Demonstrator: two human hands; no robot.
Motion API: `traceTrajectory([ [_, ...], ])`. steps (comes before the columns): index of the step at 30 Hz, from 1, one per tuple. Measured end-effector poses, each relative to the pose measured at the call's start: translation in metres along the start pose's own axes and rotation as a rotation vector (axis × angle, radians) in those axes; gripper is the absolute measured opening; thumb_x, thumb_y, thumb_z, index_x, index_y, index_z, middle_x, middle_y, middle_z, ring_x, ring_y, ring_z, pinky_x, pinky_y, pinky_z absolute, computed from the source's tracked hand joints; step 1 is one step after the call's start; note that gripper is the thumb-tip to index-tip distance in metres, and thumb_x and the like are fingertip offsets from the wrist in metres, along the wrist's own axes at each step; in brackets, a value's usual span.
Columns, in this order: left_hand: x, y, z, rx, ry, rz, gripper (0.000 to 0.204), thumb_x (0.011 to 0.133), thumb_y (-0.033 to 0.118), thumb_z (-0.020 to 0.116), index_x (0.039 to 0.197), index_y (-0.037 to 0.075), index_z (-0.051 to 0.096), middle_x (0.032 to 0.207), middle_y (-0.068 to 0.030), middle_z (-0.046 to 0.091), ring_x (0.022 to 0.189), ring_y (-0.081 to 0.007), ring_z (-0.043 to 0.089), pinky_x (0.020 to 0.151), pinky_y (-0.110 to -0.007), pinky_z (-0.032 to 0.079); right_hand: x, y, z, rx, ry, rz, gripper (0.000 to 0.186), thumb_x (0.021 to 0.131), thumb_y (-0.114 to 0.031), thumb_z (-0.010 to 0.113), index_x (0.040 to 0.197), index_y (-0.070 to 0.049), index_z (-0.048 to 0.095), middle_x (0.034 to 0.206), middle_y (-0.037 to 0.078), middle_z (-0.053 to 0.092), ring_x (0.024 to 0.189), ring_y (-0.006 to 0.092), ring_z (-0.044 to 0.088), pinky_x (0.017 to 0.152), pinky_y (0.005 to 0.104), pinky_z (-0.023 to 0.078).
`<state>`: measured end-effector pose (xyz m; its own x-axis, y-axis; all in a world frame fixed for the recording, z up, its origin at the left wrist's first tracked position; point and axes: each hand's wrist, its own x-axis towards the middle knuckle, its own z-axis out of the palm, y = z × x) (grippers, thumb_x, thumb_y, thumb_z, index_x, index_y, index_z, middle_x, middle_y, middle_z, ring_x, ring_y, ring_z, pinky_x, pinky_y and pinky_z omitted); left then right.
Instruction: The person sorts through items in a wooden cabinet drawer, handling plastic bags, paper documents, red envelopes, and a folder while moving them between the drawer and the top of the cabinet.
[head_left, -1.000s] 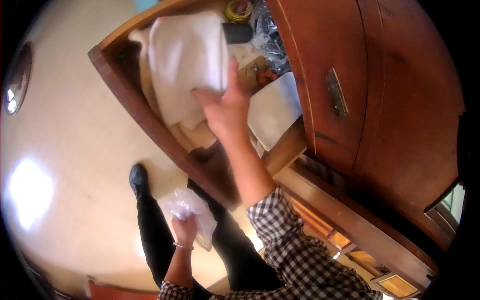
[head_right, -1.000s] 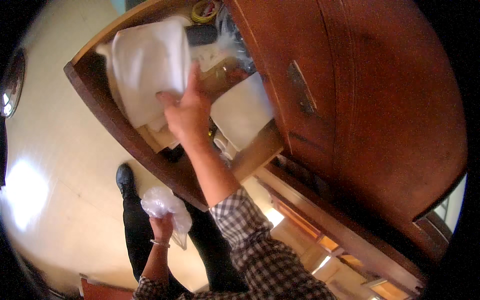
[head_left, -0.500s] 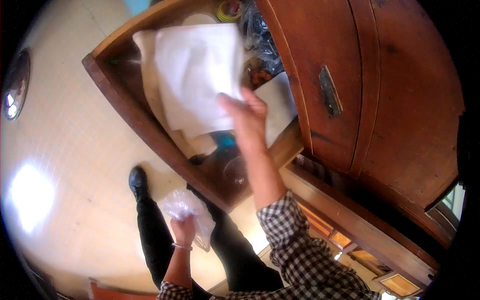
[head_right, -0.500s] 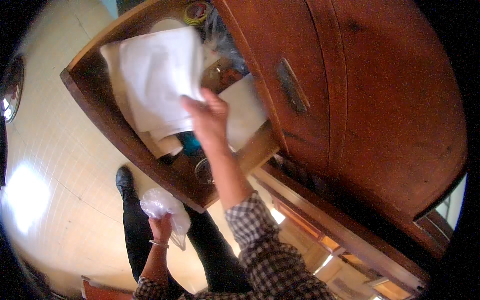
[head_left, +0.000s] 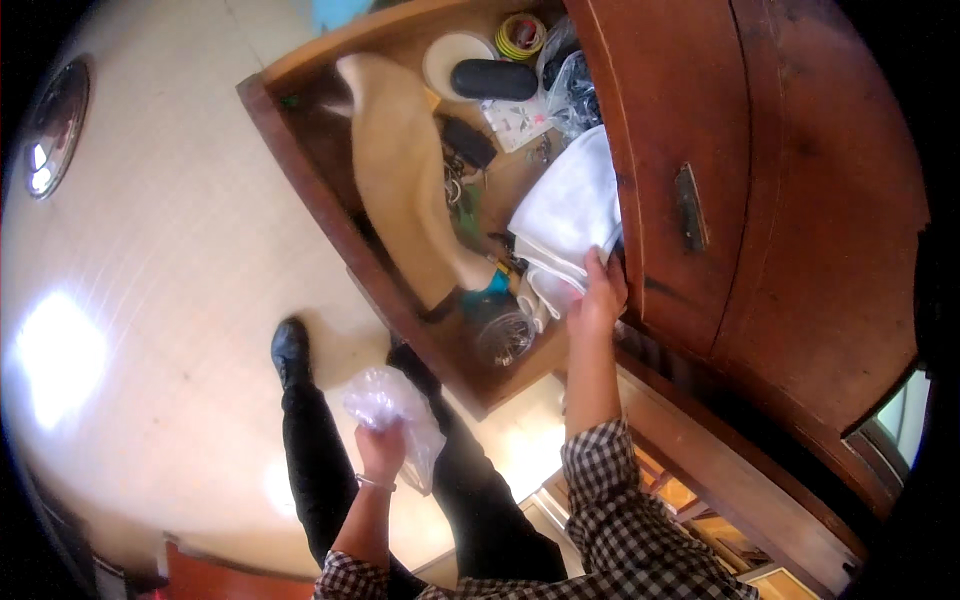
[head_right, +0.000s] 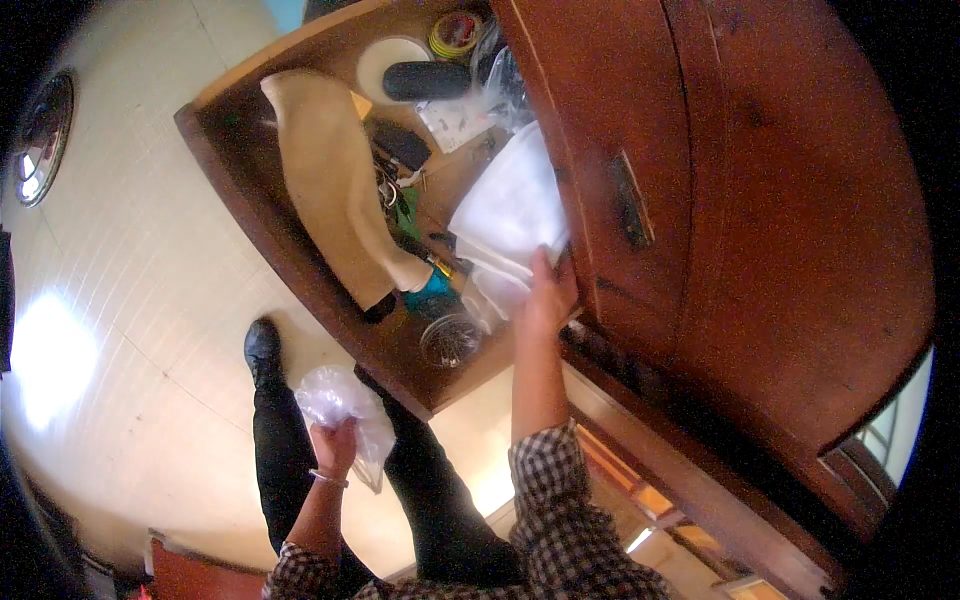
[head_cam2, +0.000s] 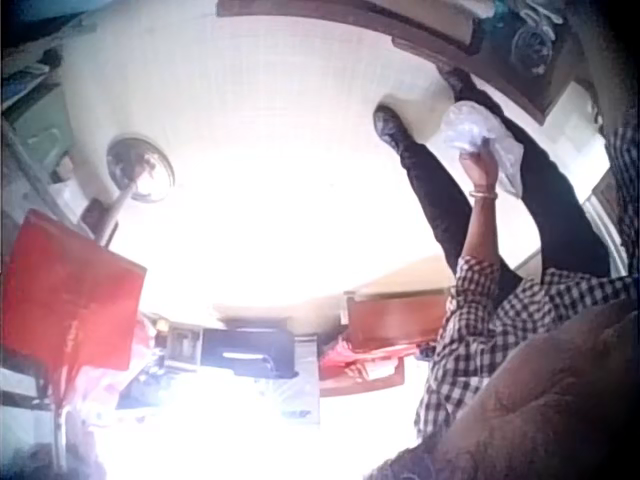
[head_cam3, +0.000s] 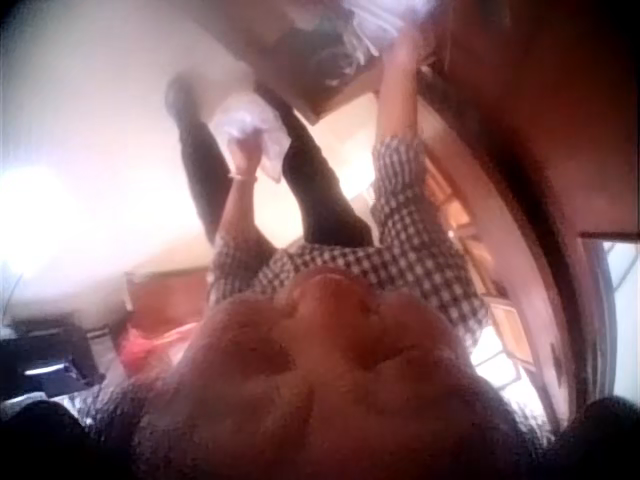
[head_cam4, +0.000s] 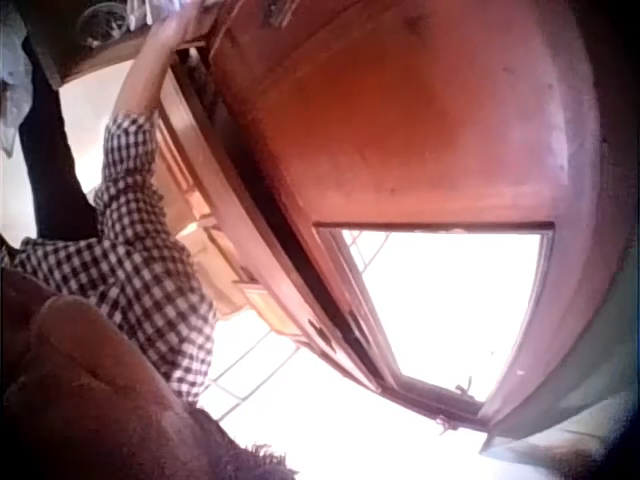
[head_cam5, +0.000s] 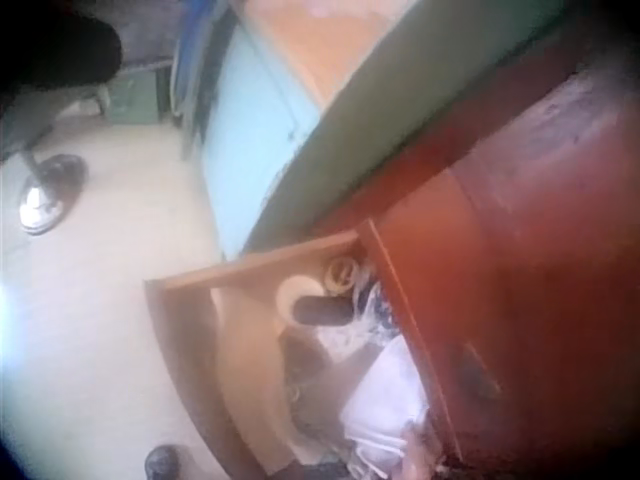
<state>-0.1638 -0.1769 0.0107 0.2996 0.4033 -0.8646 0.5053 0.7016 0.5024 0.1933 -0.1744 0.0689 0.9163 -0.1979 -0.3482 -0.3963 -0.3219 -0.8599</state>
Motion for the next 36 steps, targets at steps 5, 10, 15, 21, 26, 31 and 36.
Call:
traceTrajectory([
  [5, -0.001, 0.000, 0.002, -0.068, 0.029, 0.073, 0.015, 0.077, 0.005, 0.058, 0.088, -0.003, 0.063, 0.075, -0.0122, 0.066, 0.068, -0.0194, 0.063, 0.060, -0.031, 0.049, -0.064, -0.014, -0.016, -0.943, -0.128, -0.797, 0.054, 0.080, -0.008, 0.066, 0.129, -0.002, 0.044, 0.126, 0.015, 0.049, 0.109, 0.0261, 0.052, 0.092, 0.0363, 0.043],
  [10, -0.002, -0.002, -0.004, -0.107, 0.051, 0.101, 0.014, 0.077, 0.004, 0.058, 0.087, -0.003, 0.063, 0.073, -0.0107, 0.065, 0.067, -0.0167, 0.061, 0.059, -0.031, 0.048, -0.129, -0.019, 0.070, -0.700, -0.665, -0.909, 0.054, 0.076, -0.002, 0.063, 0.127, -0.003, 0.047, 0.116, 0.016, 0.055, 0.107, 0.0301, 0.052, 0.092, 0.0383, 0.041],
  [15, -0.002, 0.015, 0.006, -0.079, 0.019, 0.113, 0.013, 0.078, 0.004, 0.058, 0.088, -0.003, 0.063, 0.074, -0.0096, 0.065, 0.067, -0.0158, 0.060, 0.060, -0.030, 0.048, -0.108, -0.005, 0.113, -0.851, -0.771, -1.017, 0.043, 0.077, 0.004, 0.057, 0.119, -0.004, 0.056, 0.102, 0.013, 0.060, 0.084, 0.0296, 0.058, 0.076, 0.0356, 0.047],
  [21, -0.004, 0.019, -0.001, 0.025, 0.031, 0.083, 0.013, 0.078, 0.005, 0.057, 0.088, -0.003, 0.062, 0.074, -0.0101, 0.064, 0.068, -0.0164, 0.061, 0.061, -0.030, 0.048, -0.048, -0.039, 0.059, -0.671, -0.301, -0.880, 0.037, 0.078, 0.003, 0.054, 0.113, -0.007, 0.062, 0.099, 0.016, 0.057, 0.078, 0.0278, 0.058, 0.072, 0.0343, 0.047],
  [26, -0.003, 0.015, 0.001, 0.025, -0.011, 0.004, 0.015, 0.078, 0.007, 0.058, 0.088, -0.002, 0.063, 0.075, -0.0137, 0.065, 0.071, -0.0193, 0.063, 0.063, -0.032, 0.048, -0.011, -0.018, 0.021, -1.131, -0.081, -0.936, 0.045, 0.084, -0.014, 0.052, 0.129, -0.007, 0.046, 0.112, 0.023, 0.053, 0.099, 0.0414, 0.053, 0.083, 0.0435, 0.045],
  [31, -0.001, 0.006, 0.000, 0.025, 0.018, 0.035, 0.015, 0.077, 0.007, 0.059, 0.089, -0.001, 0.063, 0.075, -0.0134, 0.065, 0.071, -0.0195, 0.063, 0.064, -0.032, 0.048, -0.058, -0.035, 0.022, -1.046, -0.223, -1.063, 0.047, 0.082, -0.011, 0.057, 0.127, -0.005, 0.047, 0.118, 0.024, 0.050, 0.110, 0.0404, 0.048, 0.091, 0.0447, 0.040],
  [36, -0.003, 0.012, -0.002, -0.038, 0.012, 0.000, 0.017, 0.077, 0.006, 0.058, 0.091, -0.002, 0.063, 0.079, -0.0131, 0.066, 0.075, -0.0214, 0.064, 0.067, -0.032, 0.049, -0.081, -0.040, 0.066, -0.843, -0.588, -1.080, 0.048, 0.083, -0.010, 0.058, 0.129, -0.006, 0.046, 0.128, 0.025, 0.044, 0.121, 0.0404, 0.041, 0.098, 0.0444, 0.036],
])
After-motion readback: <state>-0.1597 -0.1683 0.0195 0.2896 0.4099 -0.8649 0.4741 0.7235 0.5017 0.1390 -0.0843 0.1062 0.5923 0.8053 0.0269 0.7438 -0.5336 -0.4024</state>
